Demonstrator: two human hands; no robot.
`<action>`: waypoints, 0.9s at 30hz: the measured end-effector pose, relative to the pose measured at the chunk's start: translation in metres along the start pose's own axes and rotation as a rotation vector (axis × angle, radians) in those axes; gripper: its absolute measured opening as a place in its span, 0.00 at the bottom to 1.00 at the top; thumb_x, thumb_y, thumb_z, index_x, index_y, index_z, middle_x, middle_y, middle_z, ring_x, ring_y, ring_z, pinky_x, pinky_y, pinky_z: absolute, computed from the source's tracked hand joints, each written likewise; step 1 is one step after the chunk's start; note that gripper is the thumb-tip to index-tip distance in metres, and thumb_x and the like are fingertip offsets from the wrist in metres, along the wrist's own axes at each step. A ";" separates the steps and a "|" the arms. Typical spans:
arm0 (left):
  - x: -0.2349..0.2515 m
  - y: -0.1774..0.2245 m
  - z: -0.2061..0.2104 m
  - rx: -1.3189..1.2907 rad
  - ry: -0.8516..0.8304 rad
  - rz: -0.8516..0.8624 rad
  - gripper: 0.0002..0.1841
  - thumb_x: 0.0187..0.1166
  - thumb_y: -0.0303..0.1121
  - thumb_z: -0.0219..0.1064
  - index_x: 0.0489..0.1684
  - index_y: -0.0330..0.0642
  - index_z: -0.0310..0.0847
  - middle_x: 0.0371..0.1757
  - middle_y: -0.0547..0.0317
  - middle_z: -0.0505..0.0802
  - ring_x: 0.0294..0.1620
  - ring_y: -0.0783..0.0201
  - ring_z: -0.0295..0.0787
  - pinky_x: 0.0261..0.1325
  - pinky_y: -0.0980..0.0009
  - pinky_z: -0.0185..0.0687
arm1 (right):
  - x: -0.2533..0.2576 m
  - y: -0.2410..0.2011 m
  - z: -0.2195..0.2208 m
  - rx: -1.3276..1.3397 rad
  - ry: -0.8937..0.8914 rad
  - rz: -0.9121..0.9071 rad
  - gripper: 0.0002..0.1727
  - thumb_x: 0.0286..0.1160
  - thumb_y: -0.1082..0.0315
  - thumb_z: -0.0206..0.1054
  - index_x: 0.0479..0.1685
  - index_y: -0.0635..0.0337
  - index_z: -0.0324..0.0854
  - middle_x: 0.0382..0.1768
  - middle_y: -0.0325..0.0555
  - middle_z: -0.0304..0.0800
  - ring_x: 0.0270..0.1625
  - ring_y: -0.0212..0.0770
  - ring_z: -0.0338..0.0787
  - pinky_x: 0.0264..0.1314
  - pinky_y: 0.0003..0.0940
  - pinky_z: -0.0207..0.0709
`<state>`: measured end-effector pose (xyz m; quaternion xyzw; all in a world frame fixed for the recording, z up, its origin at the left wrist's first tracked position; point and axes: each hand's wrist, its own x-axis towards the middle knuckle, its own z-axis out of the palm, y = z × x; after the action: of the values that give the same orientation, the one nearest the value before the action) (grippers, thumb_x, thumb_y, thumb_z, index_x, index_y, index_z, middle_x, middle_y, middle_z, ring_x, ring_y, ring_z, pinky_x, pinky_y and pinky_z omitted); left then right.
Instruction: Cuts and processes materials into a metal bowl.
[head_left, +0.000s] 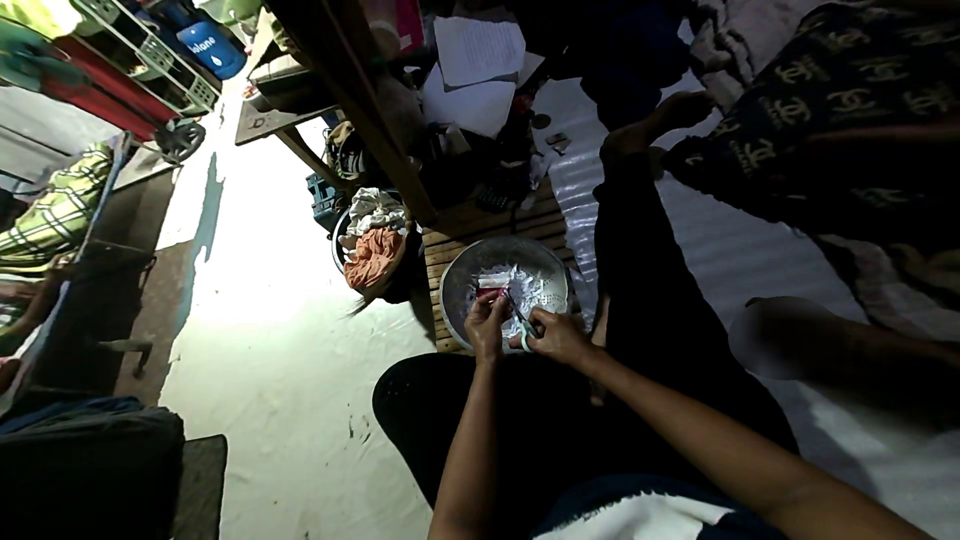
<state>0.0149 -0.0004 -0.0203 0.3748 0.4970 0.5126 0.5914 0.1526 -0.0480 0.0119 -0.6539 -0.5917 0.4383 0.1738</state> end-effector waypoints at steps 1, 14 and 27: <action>0.000 0.000 0.000 0.004 -0.003 -0.001 0.09 0.79 0.17 0.65 0.52 0.23 0.80 0.31 0.57 0.93 0.30 0.71 0.91 0.41 0.73 0.90 | 0.000 0.000 0.000 -0.024 0.002 -0.003 0.24 0.73 0.57 0.73 0.55 0.71 0.81 0.38 0.62 0.88 0.42 0.57 0.88 0.50 0.56 0.78; 0.000 0.003 -0.001 -0.016 0.007 -0.065 0.07 0.79 0.17 0.65 0.50 0.24 0.80 0.32 0.56 0.93 0.31 0.70 0.91 0.41 0.73 0.90 | -0.002 0.003 0.000 -0.116 0.051 -0.034 0.21 0.73 0.61 0.73 0.52 0.72 0.82 0.37 0.65 0.89 0.43 0.63 0.90 0.49 0.62 0.77; 0.008 -0.010 -0.020 0.841 -0.074 0.287 0.19 0.73 0.18 0.65 0.63 0.25 0.85 0.80 0.24 0.74 0.82 0.27 0.68 0.85 0.39 0.60 | 0.011 0.006 -0.027 0.331 -0.243 0.084 0.21 0.87 0.60 0.65 0.64 0.72 0.78 0.49 0.60 0.89 0.46 0.46 0.88 0.58 0.44 0.79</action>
<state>-0.0026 0.0038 -0.0364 0.6658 0.5838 0.3291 0.3279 0.1767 -0.0313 0.0179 -0.5828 -0.5006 0.6119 0.1879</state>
